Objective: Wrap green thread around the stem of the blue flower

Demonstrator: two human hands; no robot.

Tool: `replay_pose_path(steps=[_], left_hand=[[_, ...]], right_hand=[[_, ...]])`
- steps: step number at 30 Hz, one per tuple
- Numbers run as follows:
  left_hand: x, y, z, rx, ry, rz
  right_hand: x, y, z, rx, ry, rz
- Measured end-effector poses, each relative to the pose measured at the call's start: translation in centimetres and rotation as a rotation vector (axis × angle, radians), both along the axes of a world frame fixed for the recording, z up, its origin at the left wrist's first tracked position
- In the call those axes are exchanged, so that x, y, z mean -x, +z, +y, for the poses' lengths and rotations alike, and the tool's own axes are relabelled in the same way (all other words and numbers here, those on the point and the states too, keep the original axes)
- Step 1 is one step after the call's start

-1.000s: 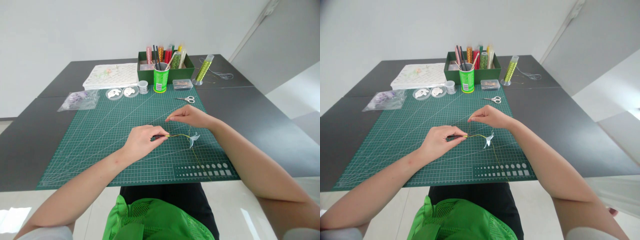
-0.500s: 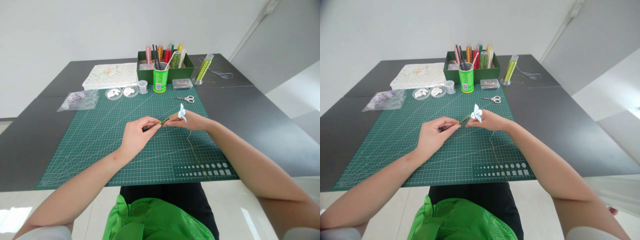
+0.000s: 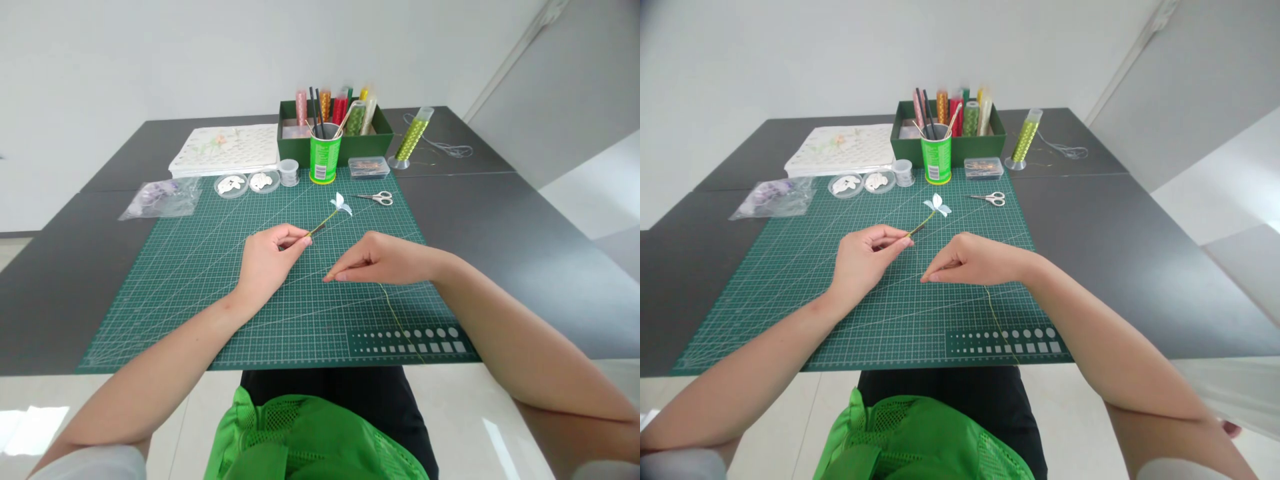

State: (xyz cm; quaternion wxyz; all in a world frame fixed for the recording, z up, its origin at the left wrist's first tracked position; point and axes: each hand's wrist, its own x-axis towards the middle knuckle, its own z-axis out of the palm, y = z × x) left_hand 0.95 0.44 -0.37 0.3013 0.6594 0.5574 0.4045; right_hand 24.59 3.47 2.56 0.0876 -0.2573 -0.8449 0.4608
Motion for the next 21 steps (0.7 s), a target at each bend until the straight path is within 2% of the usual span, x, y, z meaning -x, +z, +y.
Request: replay_pose_path(steps=[3, 8, 13, 17, 21], left_hand=[[-0.05, -0.09, 0.04, 0.039, -0.049, 0.049], [-0.02, -0.53, 0.17, 0.092, -0.186, 0.173], [-0.09, -0.59, 0.16, 0.116, -0.241, 0.195], [-0.15, -0.31, 0.07, 0.143, -0.270, 0.187], [-0.03, -0.43, 0.07, 0.144, -0.320, 0.192]], right_hand=[[0.18, 0.61, -0.62, -0.043, -0.007, 0.079], [0.04, 1.11, -0.80, -0.052, -0.103, 0.216], [-0.04, 0.74, -0.52, -0.091, -0.234, 0.157], [-0.06, 0.49, -0.19, -0.202, -0.334, 0.105], [-0.18, 0.67, -0.11, -0.238, -0.354, 0.049]])
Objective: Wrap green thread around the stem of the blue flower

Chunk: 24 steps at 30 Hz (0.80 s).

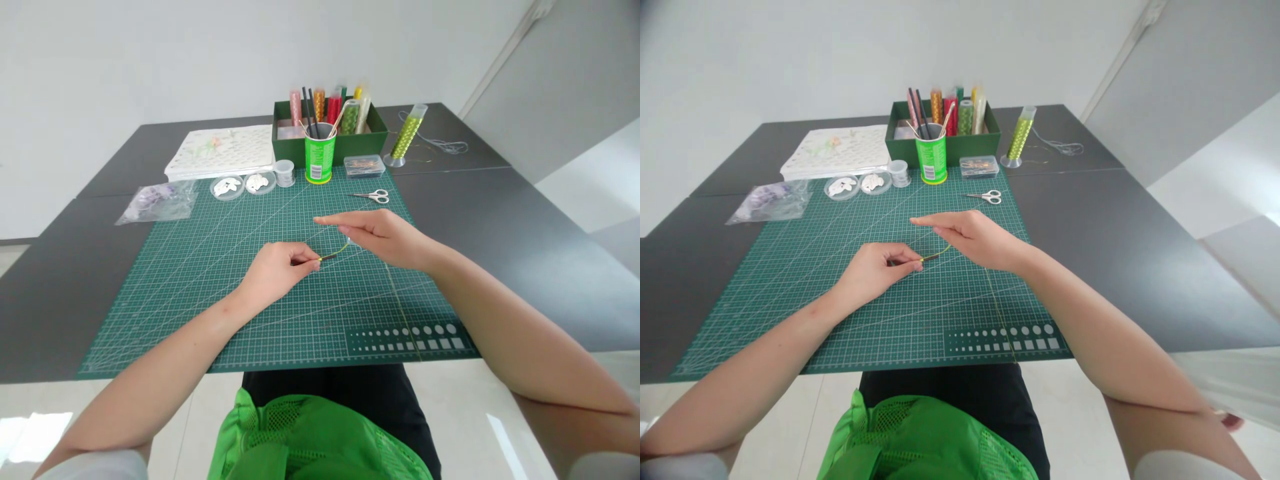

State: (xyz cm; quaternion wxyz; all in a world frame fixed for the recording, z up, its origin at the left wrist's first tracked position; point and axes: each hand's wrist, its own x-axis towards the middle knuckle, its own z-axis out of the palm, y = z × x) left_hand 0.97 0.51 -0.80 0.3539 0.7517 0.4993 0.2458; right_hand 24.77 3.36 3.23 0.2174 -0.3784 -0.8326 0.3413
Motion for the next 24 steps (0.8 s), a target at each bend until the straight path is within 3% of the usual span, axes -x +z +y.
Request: replay_pose_path(steps=[7, 13, 24], left_hand=[[0.0, 0.1, -0.2, 0.001, -0.069, 0.060], [-0.1, 0.4, -0.3, -0.016, -0.104, 0.067], [-0.2, 0.4, -0.1, 0.065, -0.092, 0.016]], right_hand=[[-0.4, 0.5, -0.1, -0.016, 0.063, -0.101], [-0.9, -0.3, 1.2, 0.010, 0.038, -0.146], [-1.1, -0.2, 1.4, 0.030, 0.076, -0.031]])
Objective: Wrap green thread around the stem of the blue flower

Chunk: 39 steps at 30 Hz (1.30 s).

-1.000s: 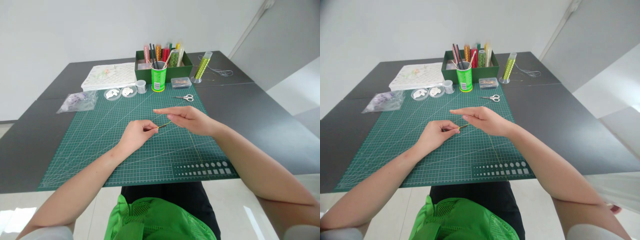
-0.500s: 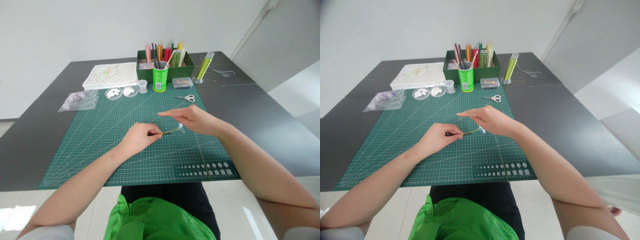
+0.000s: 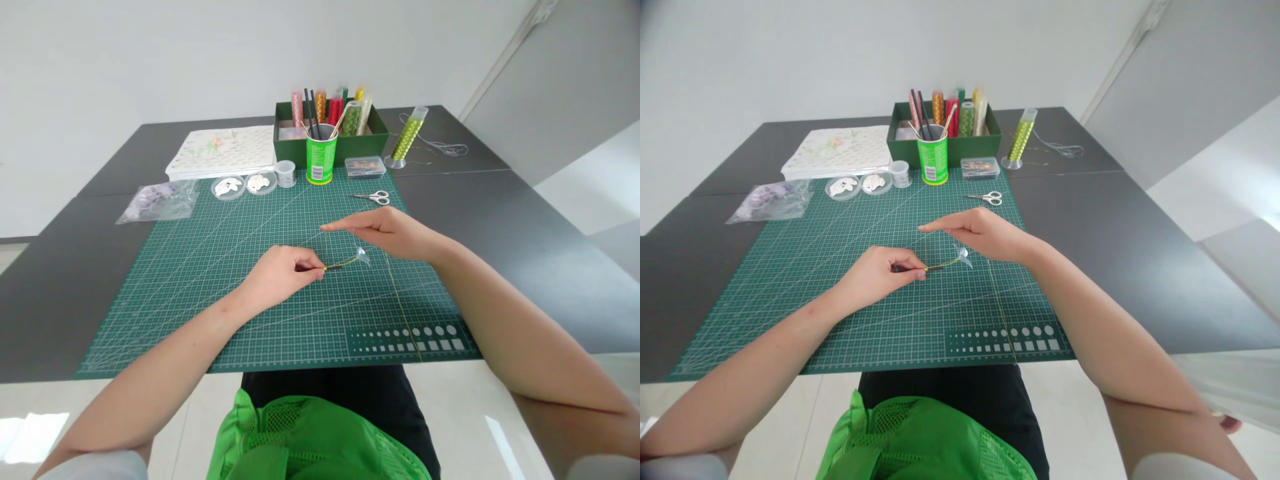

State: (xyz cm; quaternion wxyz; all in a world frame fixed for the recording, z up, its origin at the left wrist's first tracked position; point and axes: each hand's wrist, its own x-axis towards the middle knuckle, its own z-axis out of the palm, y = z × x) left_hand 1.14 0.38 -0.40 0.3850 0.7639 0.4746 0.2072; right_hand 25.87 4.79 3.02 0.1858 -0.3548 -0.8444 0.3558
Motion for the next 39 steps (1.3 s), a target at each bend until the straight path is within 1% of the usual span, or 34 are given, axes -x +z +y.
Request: replay_pose_path(steps=[3, 8, 12, 15, 19, 22, 25, 28, 31, 33, 35, 37, 39], left_hand=[[0.0, 0.0, 0.0, 0.029, -0.006, -0.018], [0.0, 0.1, -0.2, -0.001, -0.002, -0.042], [-0.1, 0.3, -0.5, -0.047, -0.016, -0.042], [-0.1, 0.4, -0.8, -0.161, -0.027, -0.038], [-0.2, 0.3, -1.2, -0.382, -0.004, -0.036], [-0.2, 0.1, -1.3, -0.511, 0.037, -0.033], [-0.2, 0.1, -1.3, -0.572, 0.076, -0.036], [-0.2, 0.1, -1.3, -0.588, 0.123, -0.037], [-0.3, 0.2, -1.3, -0.593, 0.156, -0.057], [-0.3, 0.2, -1.2, -0.584, 0.165, -0.069], [-0.3, 0.3, -1.2, -0.537, 0.170, -0.098], [-0.3, 0.4, -1.2, -0.461, 0.184, -0.156], [-0.3, 0.5, -1.2, -0.395, 0.202, -0.216]], right_hand=[[0.0, 0.0, -0.1, 0.002, 0.008, -0.002], [-0.1, -0.7, 0.5, 0.006, -0.038, -0.009], [-0.7, -1.4, 1.5, 0.069, 0.003, 0.011], [-1.1, -1.8, 2.2, 0.165, 0.064, 0.005], [-1.3, -2.3, 2.7, 0.294, 0.158, 0.023], [-1.2, -2.5, 2.8, 0.320, 0.185, 0.040], [-0.9, -2.5, 2.7, 0.323, 0.206, 0.071], [-0.8, -2.5, 2.5, 0.335, 0.217, 0.089], [-1.0, -2.5, 2.4, 0.332, 0.230, 0.051], [-1.1, -2.6, 2.4, 0.374, 0.260, 0.000], [-1.3, -2.7, 2.4, 0.459, 0.286, -0.011], [-1.4, -2.9, 2.4, 0.566, 0.247, 0.070], [-1.4, -3.1, 2.6, 0.644, 0.105, 0.187]])
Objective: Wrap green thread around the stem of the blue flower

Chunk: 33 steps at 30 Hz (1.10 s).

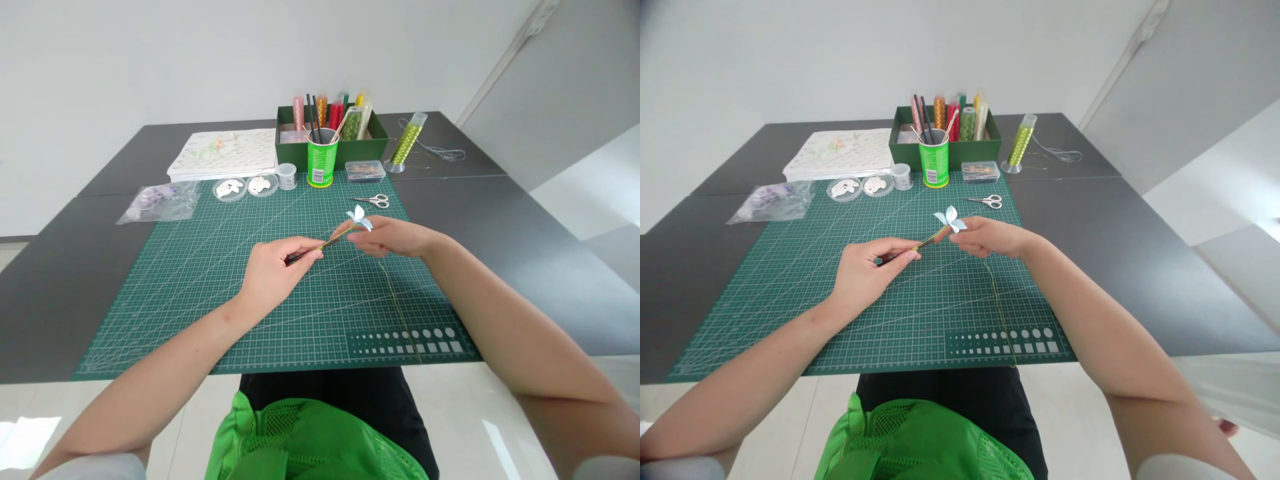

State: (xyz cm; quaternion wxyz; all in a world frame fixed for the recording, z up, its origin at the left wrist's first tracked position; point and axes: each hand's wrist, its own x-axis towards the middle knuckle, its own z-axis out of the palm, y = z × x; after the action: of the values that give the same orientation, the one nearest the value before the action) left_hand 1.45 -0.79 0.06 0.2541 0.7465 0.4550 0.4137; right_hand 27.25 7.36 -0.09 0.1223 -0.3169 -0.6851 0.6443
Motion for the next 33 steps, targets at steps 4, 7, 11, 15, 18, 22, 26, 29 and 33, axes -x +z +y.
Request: replay_pose_path(steps=[4, 7, 11, 15, 18, 22, 26, 29, 33], left_hand=[[0.0, 0.0, 0.0, 0.067, 0.001, -0.079], [0.1, 0.0, 0.2, 0.085, 0.013, -0.106], [0.2, 0.0, 0.3, 0.097, 0.041, -0.103], [0.3, -0.2, 0.5, 0.069, 0.087, -0.101], [0.5, -0.2, 0.7, 0.045, 0.128, -0.086], [0.5, -0.3, 0.7, 0.036, 0.159, -0.066], [0.4, -0.5, 0.7, 0.057, 0.165, -0.067], [0.4, -0.5, 0.7, 0.076, 0.169, -0.063], [0.5, -0.6, 0.8, 0.120, 0.142, -0.048]], right_hand=[[0.4, -1.1, 0.7, -0.157, -0.446, -0.207], [1.0, -2.0, 0.8, -0.648, -0.687, -0.408], [2.4, -1.6, -0.8, -0.785, -0.478, -0.200], [4.2, -0.4, -3.1, -0.403, -0.145, 0.083], [5.3, 0.0, -4.5, -0.328, -0.095, 0.135], [5.9, 0.3, -5.8, -0.645, -0.225, -0.203], [5.6, 0.7, -6.4, -0.960, -0.263, -0.401], [5.2, 0.8, -6.5, -1.045, -0.231, -0.341], [4.8, 1.4, -6.5, -1.079, -0.206, -0.163]])
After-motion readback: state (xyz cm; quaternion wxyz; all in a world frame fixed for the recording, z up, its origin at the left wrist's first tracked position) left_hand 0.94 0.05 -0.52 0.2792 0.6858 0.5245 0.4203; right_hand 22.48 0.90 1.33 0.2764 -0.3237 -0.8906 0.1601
